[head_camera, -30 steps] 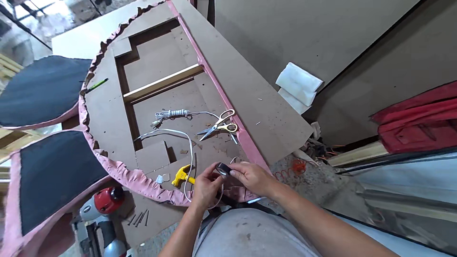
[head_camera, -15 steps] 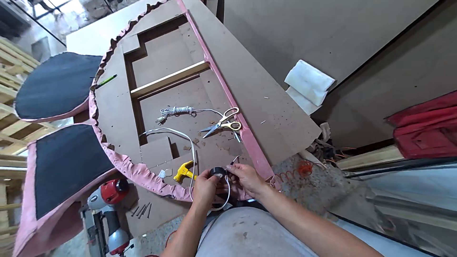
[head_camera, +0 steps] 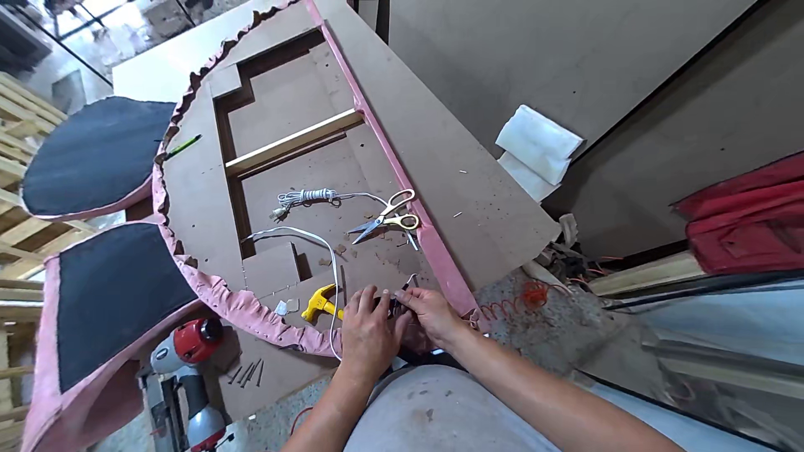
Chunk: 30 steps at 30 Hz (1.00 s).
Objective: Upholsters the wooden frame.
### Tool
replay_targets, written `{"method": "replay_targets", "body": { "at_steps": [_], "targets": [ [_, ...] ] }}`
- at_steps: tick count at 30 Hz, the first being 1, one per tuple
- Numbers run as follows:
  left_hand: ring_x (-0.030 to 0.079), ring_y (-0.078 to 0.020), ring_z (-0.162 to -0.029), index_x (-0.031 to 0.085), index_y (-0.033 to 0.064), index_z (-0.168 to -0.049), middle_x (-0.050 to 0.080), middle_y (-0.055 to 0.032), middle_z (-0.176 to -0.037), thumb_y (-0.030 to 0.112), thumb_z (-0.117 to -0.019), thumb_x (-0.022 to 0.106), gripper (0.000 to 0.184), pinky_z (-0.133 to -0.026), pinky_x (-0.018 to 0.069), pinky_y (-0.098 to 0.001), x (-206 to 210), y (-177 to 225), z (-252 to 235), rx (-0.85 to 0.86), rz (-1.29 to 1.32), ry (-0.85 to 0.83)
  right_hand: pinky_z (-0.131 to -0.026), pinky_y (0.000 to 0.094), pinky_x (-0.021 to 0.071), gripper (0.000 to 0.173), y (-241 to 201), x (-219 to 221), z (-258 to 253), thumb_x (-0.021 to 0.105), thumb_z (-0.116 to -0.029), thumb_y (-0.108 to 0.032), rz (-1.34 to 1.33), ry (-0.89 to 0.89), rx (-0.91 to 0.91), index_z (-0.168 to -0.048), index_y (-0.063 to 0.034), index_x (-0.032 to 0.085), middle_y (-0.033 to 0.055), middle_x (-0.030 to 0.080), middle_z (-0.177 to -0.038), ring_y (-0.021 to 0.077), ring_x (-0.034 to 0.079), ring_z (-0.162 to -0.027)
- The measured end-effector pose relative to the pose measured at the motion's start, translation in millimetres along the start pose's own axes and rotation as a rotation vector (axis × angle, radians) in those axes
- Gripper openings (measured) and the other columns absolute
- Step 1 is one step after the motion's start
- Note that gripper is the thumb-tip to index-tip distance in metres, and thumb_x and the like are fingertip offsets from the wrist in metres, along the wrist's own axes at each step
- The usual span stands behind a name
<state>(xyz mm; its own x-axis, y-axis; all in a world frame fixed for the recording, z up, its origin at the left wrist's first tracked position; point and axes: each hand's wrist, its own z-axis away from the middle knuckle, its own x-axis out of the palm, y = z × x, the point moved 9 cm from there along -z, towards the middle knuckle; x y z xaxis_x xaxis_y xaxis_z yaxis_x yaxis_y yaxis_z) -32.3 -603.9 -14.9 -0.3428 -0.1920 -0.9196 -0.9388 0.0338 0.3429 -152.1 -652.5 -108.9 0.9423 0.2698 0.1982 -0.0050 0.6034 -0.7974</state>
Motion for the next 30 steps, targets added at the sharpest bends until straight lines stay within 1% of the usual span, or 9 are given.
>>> {"method": "replay_targets", "body": {
  "at_steps": [3, 5, 7, 13, 17, 19, 22, 25, 30],
  "targets": [
    [0.067, -0.0281, -0.112, 0.076, 0.0097, -0.119, 0.071, -0.0107, -0.118, 0.043, -0.0928, 0.071, 0.043, -0.093, 0.0573, -0.0452, 13, 5, -6, -0.047, -0.008, -0.198, -0.068, 0.0319, 0.0524, 0.03, 2, 3, 0, 0.066, -0.1014, -0.028, 0.001, 0.011, -0.002, -0.084, -0.0042, 0.068, 0.0059, 0.064, -0.075, 0.014, 0.06, -0.068],
    [0.069, -0.0253, -0.113, 0.071, 0.0112, -0.13, 0.071, -0.0088, -0.126, 0.039, -0.0988, 0.065, 0.042, -0.098, 0.0559, -0.0466, 18, 3, -12, -0.194, 0.068, -0.453, -0.068, 0.0326, 0.0523, 0.029, 1, 1, -1, 0.067, -0.1008, -0.028, 0.016, 0.026, -0.012, -0.084, -0.0037, 0.068, 0.0067, 0.065, -0.074, 0.0148, 0.061, -0.068],
    [0.072, -0.0233, -0.105, 0.071, 0.015, -0.128, 0.074, -0.0058, -0.116, 0.035, -0.0996, 0.063, 0.035, -0.094, 0.0568, -0.0486, 17, -1, -14, -0.329, 0.159, -0.577, -0.064, 0.0289, 0.0487, 0.028, -1, 0, -1, 0.066, -0.1016, -0.027, 0.046, 0.028, -0.01, -0.084, -0.0049, 0.066, 0.0041, 0.061, -0.072, 0.0124, 0.056, -0.065],
    [0.07, -0.0187, -0.075, 0.073, 0.0105, -0.098, 0.073, -0.0053, -0.083, 0.032, -0.0916, 0.077, 0.023, -0.073, 0.0583, -0.045, 30, -36, -16, -0.644, 0.577, -0.605, -0.067, 0.0372, 0.0499, 0.035, -6, -3, -1, 0.062, -0.1028, -0.039, 0.217, 0.016, -0.096, -0.085, -0.0093, 0.068, 0.0044, 0.063, -0.072, 0.0155, 0.059, -0.067],
    [0.066, -0.0195, -0.066, 0.07, 0.0045, -0.084, 0.069, -0.0095, -0.074, 0.017, -0.0892, 0.079, 0.016, -0.065, 0.0564, -0.0392, 40, -45, -12, -0.799, 0.843, -0.517, -0.08, 0.0399, 0.0575, 0.036, -12, 7, 9, 0.061, -0.1018, -0.048, 0.335, -0.137, -0.118, -0.108, -0.0122, 0.064, 0.0045, 0.069, -0.091, 0.0165, 0.068, -0.084],
    [0.068, -0.0222, -0.07, 0.07, 0.0027, -0.085, 0.07, -0.012, -0.078, 0.011, -0.0884, 0.078, 0.012, -0.069, 0.0588, -0.0417, 43, -47, -8, -0.855, 0.911, -0.481, -0.084, 0.0379, 0.06, 0.037, -11, 8, 17, 0.069, -0.0988, -0.041, 0.317, -0.184, -0.06, -0.12, -0.0117, 0.061, 0.0044, 0.072, -0.102, 0.0156, 0.071, -0.091],
    [0.069, -0.0209, -0.073, 0.073, 0.0057, -0.088, 0.072, -0.0091, -0.08, 0.014, -0.0893, 0.078, 0.009, -0.072, 0.0582, -0.0423, 42, -47, -5, -0.848, 0.77, -0.506, -0.085, 0.0349, 0.06, 0.033, -8, 5, 23, 0.074, -0.0964, -0.028, 0.339, -0.199, -0.006, -0.121, -0.0106, 0.062, 0.0043, 0.073, -0.106, 0.014, 0.072, -0.093],
    [0.068, -0.02, -0.077, 0.074, 0.0104, -0.093, 0.07, -0.0059, -0.082, 0.022, -0.0952, 0.07, 0.013, -0.074, 0.0562, -0.0452, 45, -43, -2, -0.745, 0.544, -0.589, -0.08, 0.0337, 0.0583, 0.028, -7, -3, 25, 0.074, -0.0957, -0.03, 0.432, -0.182, 0.036, -0.114, -0.0109, 0.066, 0.0034, 0.073, -0.097, 0.0125, 0.07, -0.086],
    [0.067, -0.0197, -0.078, 0.069, 0.0068, -0.099, 0.068, -0.0073, -0.083, 0.025, -0.1027, 0.061, 0.02, -0.075, 0.0558, -0.043, 47, -33, -1, -0.693, 0.543, -0.662, -0.073, 0.035, 0.0552, 0.021, -19, -16, 24, 0.072, -0.0962, -0.027, 0.365, -0.209, 0.088, -0.098, -0.0066, 0.069, 0.0054, 0.069, -0.081, 0.015, 0.066, -0.076]
  ]
}}
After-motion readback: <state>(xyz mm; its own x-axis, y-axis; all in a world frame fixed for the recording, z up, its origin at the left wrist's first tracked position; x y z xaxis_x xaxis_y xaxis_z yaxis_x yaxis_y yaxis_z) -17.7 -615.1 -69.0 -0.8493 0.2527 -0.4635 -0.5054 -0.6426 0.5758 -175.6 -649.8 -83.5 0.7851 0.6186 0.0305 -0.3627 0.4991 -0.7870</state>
